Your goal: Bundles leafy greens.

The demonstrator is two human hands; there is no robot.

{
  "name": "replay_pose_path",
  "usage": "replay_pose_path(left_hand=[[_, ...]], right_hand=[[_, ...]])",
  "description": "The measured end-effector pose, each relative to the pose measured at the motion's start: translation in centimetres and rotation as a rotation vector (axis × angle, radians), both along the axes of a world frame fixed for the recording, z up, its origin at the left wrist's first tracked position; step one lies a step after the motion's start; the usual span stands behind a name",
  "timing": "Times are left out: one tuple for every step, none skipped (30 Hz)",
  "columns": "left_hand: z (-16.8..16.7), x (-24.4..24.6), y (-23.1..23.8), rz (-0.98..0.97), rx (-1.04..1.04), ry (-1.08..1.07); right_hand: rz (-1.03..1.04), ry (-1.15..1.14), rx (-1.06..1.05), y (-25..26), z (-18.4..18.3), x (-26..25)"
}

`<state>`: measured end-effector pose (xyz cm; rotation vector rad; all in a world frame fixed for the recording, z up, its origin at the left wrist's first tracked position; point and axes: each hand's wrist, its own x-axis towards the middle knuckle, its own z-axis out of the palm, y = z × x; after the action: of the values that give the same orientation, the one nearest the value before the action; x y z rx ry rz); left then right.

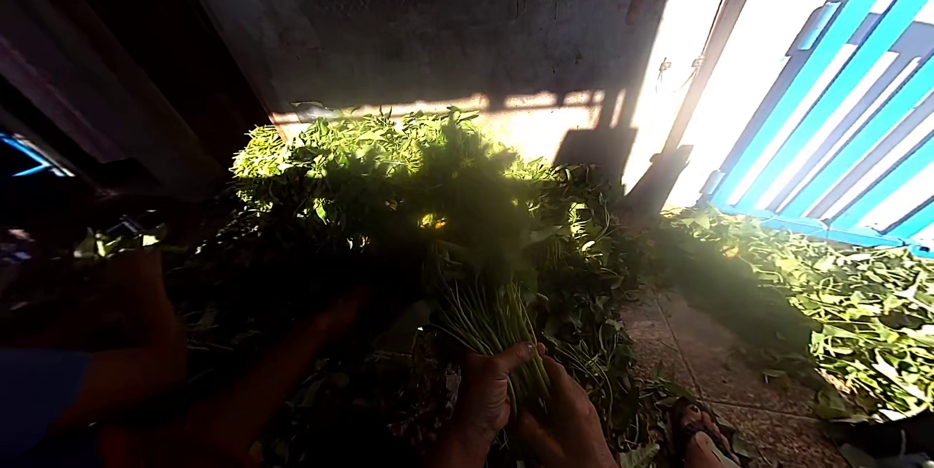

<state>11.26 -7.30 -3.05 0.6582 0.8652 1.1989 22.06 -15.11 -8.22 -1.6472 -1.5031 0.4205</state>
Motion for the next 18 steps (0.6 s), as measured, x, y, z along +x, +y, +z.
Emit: replay_pose_path(left_hand=[[-0.1, 0.2, -0.1, 0.012, -0.007, -0.003], [-0.2, 0.3, -0.1, 0.024, -0.017, -0.004], [-0.3, 0.4, -0.2, 0.036, -0.026, -0.001], [-0.2, 0.6, -0.3, 0.050, -0.032, 0.011], [-0.2, 0.7, -0.5, 0.069, -0.036, 0.022], [-0.1, 0.8, -0.6, 0.088, -0.044, 0.031], [-0.1, 1.0, -0.8, 0.104, -0.054, 0.045], [-0.1, 1.1, -0.9, 0.110, -0.059, 0.057], [-0.1, 1.1, -0.9, 0.110, -0.062, 0.064], [-0.1, 1.0, -1.0, 0.100, -0.067, 0.065], [-0.1, 0.7, -1.1, 0.077, -0.074, 0.054], [-0.1, 0.3, -1.1, 0.044, -0.080, 0.031], [-0.1, -0.2, -1.1, -0.002, -0.083, 0.009], [0.0, -0.7, -1.2, -0.057, -0.079, -0.009], [0.0, -1.2, -1.3, -0.114, -0.070, -0.027], [0.1, -1.5, -1.3, -0.159, -0.061, -0.048], [0.1, -1.8, -1.4, -0.192, -0.052, -0.066], [0.0, -1.9, -1.5, -0.216, -0.043, -0.085]], right_hand=[[-0.035, -0.061, 0.021, 0.0, 0.2, -0.3], [-0.059, -0.117, 0.015, -0.1, 0.5, -0.6], [-0.078, -0.163, -0.011, -0.2, 1.0, -0.8], [-0.096, -0.206, -0.032, -0.3, 1.3, -1.0], [-0.118, -0.246, -0.034, -0.2, 1.1, -1.0], [-0.138, -0.268, -0.035, -0.2, 0.9, -1.0], [-0.152, -0.278, -0.025, -0.2, 0.5, -1.0], [-0.152, -0.259, -0.019, -0.3, 0.2, -1.0], [-0.132, -0.217, -0.017, -0.3, 0.0, -1.0], [-0.083, -0.147, -0.029, -0.5, -0.1, -0.7], [-0.012, -0.047, -0.067, -0.6, 0.0, -0.3], [0.071, 0.062, -0.121, -0.8, 0.1, 0.4], [0.159, 0.179, -0.168, -0.9, 0.2, 1.2], [0.254, 0.299, -0.207, -1.0, 0.2, 2.1], [0.346, 0.419, -0.226, -1.0, 0.2, 2.8], [0.431, 0.526, -0.246, -1.0, 0.2, 3.4], [0.506, 0.604, -0.279, -0.9, 0.3, 3.9], [0.571, 0.653, -0.324, -1.0, 0.4, 4.2]])
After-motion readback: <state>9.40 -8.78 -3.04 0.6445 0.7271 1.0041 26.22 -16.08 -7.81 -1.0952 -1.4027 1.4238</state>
